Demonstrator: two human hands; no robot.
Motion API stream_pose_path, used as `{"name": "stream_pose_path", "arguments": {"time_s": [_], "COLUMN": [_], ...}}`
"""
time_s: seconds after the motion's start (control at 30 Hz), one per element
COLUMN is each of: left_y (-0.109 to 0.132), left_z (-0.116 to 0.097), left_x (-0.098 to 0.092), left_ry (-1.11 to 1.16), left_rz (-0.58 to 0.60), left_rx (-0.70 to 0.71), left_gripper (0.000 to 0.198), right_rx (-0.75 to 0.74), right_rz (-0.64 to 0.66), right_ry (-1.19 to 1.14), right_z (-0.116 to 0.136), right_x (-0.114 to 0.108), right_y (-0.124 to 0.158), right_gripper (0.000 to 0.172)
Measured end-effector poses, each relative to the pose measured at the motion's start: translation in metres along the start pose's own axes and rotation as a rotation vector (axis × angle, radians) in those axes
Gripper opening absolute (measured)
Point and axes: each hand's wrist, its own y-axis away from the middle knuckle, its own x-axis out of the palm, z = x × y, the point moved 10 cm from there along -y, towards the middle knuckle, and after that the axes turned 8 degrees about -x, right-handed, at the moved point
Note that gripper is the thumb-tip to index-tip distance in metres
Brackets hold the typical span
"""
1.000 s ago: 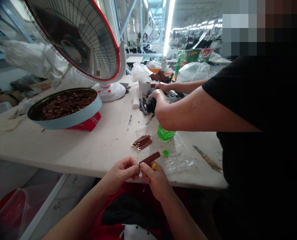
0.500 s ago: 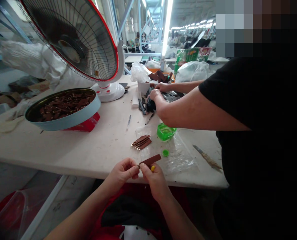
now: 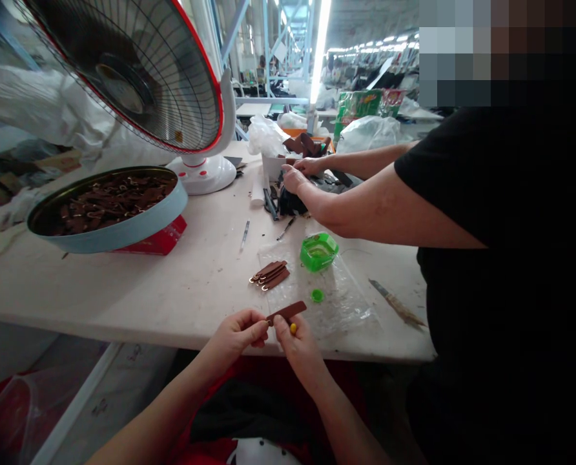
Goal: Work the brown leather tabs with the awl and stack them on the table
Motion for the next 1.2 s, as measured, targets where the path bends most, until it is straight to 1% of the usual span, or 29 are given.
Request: {"name": "stream_pose_path", "arguments": {"time_s": [0.07,0.13,0.2,0.27,0.3,0.37,0.43,0.6,0.77,1.0,1.1,1.2], "left_y": [0.0,0.0,-0.001,-0.004,-0.006,-0.009,-0.012,-0.013,-0.017,-0.019,-0.019,-0.017], "left_z": [-0.005,-0.01,-0.012,-0.012,-0.011,-0.009,-0.008,-0.008,-0.004,0.001,0.003,0.004], "left_x": [-0.003,-0.005,-0.004,-0.002,-0.003,-0.004,-0.007,-0.009,-0.007,-0.006,-0.006,-0.004], "left_ry": [-0.023,-0.032,-0.033,-0.032,-0.026,-0.01,0.0,-0.005,0.0,0.011,0.029,0.05], "left_rz": [-0.042,-0.083,-0.104,-0.117,-0.127,-0.142,-0.152,-0.165,-0.17,-0.152,-0.139,-0.135], "left_rx": [0.022,0.039,0.05,0.056,0.059,0.057,0.054,0.061,0.037,0.03,0.027,0.017], "left_gripper": [0.024,0.021,0.018,0.018,0.019,0.019,0.019,0.017,0.019,0.02,0.02,0.022], "right_rx": [-0.081,-0.14,-0.138,-0.139,-0.149,-0.186,-0.208,-0.215,-0.201,-0.199,-0.21,-0.246], "right_rz": [-0.079,-0.213,-0.363,-0.501,-0.558,-0.623,-0.632,-0.581,-0.553,-0.548,-0.566,-0.619], "right_ry": [0.053,0.121,0.188,0.248,0.272,0.295,0.303,0.328,0.342,0.306,0.267,0.221], "right_z": [0.005,0.007,0.004,0.002,0.002,0.003,0.001,-0.01,-0.015,-0.017,-0.013,0.004], "right_x": [-0.021,-0.052,-0.084,-0.111,-0.121,-0.132,-0.135,-0.131,-0.13,-0.131,-0.133,-0.131], "right_y": [-0.003,-0.005,-0.006,-0.007,-0.008,-0.012,-0.018,-0.031,-0.033,-0.035,-0.029,-0.012], "right_gripper": [0.037,0.039,0.04,0.04,0.04,0.04,0.04,0.039,0.04,0.041,0.04,0.04]}}
